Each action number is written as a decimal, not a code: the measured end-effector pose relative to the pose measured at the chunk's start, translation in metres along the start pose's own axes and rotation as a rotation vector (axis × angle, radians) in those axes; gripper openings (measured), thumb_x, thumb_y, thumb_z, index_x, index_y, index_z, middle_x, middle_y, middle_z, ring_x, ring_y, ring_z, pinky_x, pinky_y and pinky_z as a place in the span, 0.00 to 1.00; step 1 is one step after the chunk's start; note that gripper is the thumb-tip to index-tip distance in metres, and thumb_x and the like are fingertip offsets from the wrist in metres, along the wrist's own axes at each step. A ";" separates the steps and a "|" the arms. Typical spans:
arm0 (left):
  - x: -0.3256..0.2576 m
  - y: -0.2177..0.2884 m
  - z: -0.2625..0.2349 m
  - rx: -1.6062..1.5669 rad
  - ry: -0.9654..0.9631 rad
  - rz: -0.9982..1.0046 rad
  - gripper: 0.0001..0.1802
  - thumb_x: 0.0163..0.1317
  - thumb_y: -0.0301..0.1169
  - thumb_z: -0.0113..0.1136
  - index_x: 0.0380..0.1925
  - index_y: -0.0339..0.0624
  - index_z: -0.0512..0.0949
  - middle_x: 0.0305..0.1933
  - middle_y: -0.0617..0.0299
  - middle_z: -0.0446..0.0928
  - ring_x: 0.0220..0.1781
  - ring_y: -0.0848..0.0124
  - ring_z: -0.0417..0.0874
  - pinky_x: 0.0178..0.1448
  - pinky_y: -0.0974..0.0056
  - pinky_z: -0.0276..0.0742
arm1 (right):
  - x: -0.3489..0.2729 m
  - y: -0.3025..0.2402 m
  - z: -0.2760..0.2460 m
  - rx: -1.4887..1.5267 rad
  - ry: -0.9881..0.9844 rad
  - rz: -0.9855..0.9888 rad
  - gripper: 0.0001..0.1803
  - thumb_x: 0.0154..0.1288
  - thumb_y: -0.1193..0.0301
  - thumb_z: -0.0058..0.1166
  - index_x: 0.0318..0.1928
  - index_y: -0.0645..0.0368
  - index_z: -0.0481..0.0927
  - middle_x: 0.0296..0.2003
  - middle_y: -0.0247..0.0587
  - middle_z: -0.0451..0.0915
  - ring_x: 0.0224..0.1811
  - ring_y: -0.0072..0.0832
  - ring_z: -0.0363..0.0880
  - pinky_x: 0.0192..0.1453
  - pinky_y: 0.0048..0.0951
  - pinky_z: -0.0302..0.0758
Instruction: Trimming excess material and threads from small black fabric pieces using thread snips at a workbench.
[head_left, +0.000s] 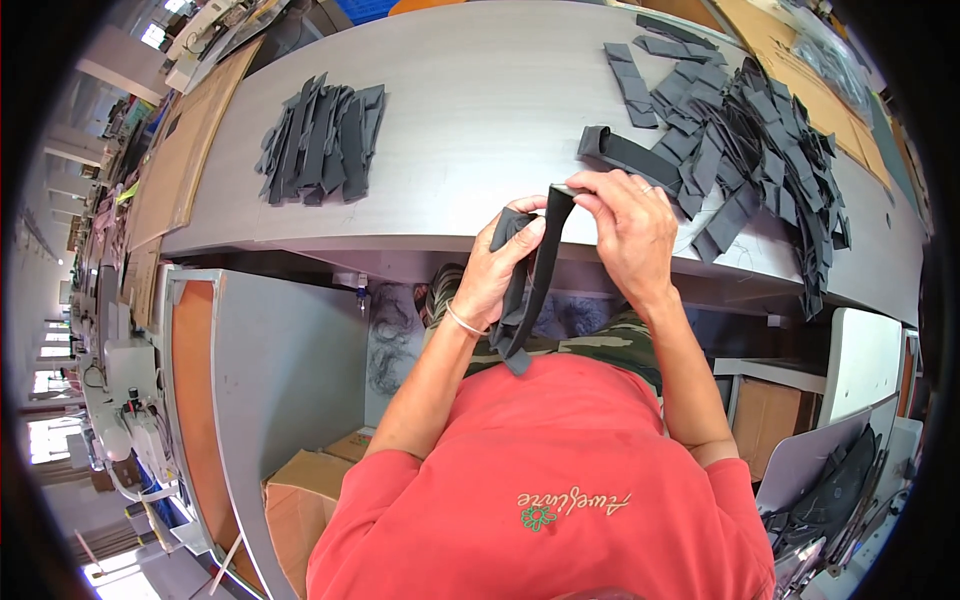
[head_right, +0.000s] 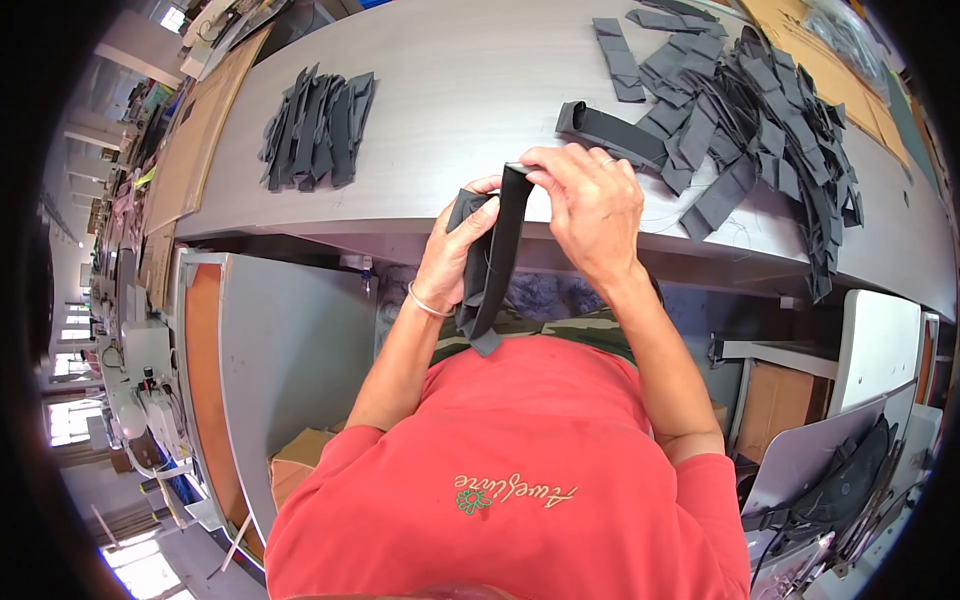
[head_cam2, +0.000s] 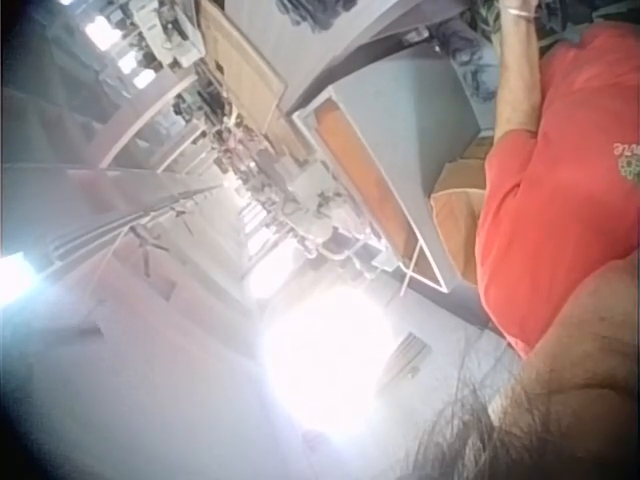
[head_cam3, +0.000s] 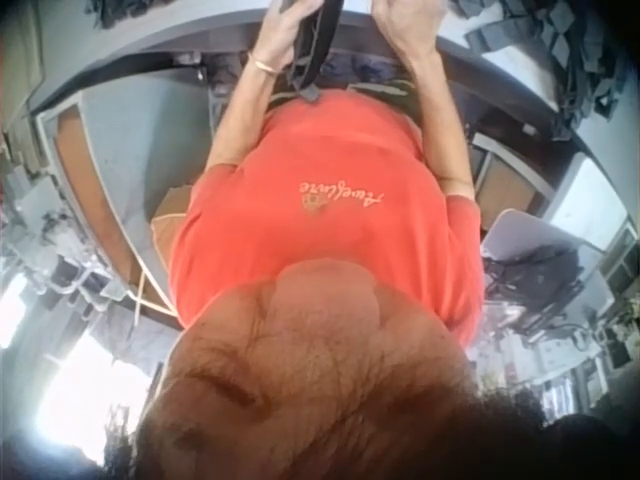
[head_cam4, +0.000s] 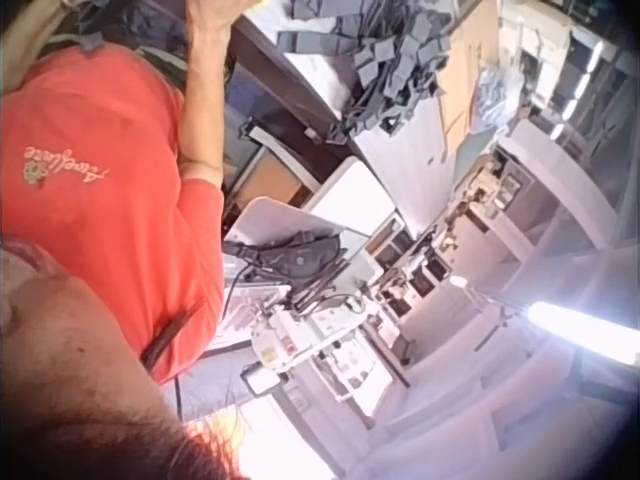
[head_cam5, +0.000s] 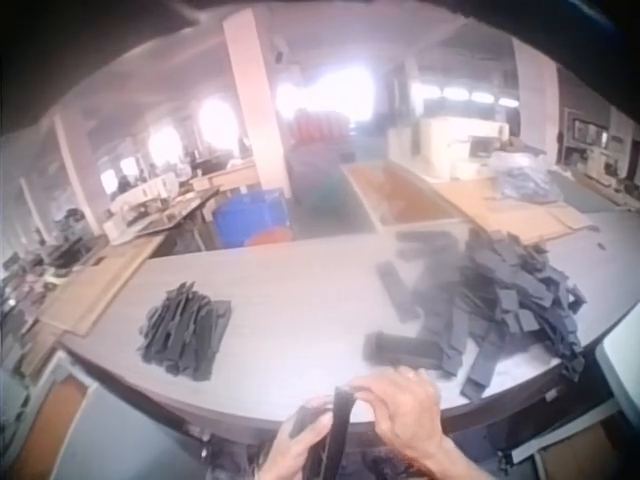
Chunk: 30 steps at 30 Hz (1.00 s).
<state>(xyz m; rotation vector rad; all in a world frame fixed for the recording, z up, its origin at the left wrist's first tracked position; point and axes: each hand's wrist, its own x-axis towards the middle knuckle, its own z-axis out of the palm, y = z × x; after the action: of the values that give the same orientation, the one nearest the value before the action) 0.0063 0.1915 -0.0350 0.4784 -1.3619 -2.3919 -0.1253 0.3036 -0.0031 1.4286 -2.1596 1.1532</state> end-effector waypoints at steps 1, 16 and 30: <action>-0.001 0.003 0.000 -0.058 -0.016 -0.045 0.19 0.66 0.36 0.58 0.53 0.41 0.72 0.37 0.70 0.75 0.34 0.83 0.75 0.37 0.77 0.72 | -0.001 0.003 0.000 0.055 0.030 0.035 0.08 0.59 0.70 0.58 0.39 0.51 0.82 0.29 0.32 0.79 0.32 0.34 0.76 0.37 0.32 0.68; -0.010 -0.012 -0.008 -0.234 -0.328 -0.282 0.26 0.66 0.34 0.55 0.63 0.41 0.62 0.48 0.64 0.73 0.46 0.73 0.77 0.52 0.60 0.78 | 0.001 0.029 -0.008 0.971 -0.008 0.739 0.07 0.58 0.75 0.62 0.39 0.57 0.81 0.21 0.18 0.69 0.18 0.07 0.54 0.20 0.15 0.47; -0.010 -0.018 -0.011 -0.492 -0.103 -0.279 0.19 0.71 0.43 0.45 0.49 0.40 0.73 0.40 0.59 0.77 0.36 0.70 0.77 0.38 0.60 0.76 | -0.012 0.014 -0.003 0.556 -0.182 0.457 0.21 0.57 0.69 0.64 0.52 0.54 0.78 0.34 0.35 0.77 0.35 0.21 0.74 0.42 0.24 0.72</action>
<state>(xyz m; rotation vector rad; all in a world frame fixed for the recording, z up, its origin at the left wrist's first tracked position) 0.0173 0.1967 -0.0546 0.4315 -0.7283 -2.8875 -0.1327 0.3164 -0.0152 1.2989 -2.4966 1.9809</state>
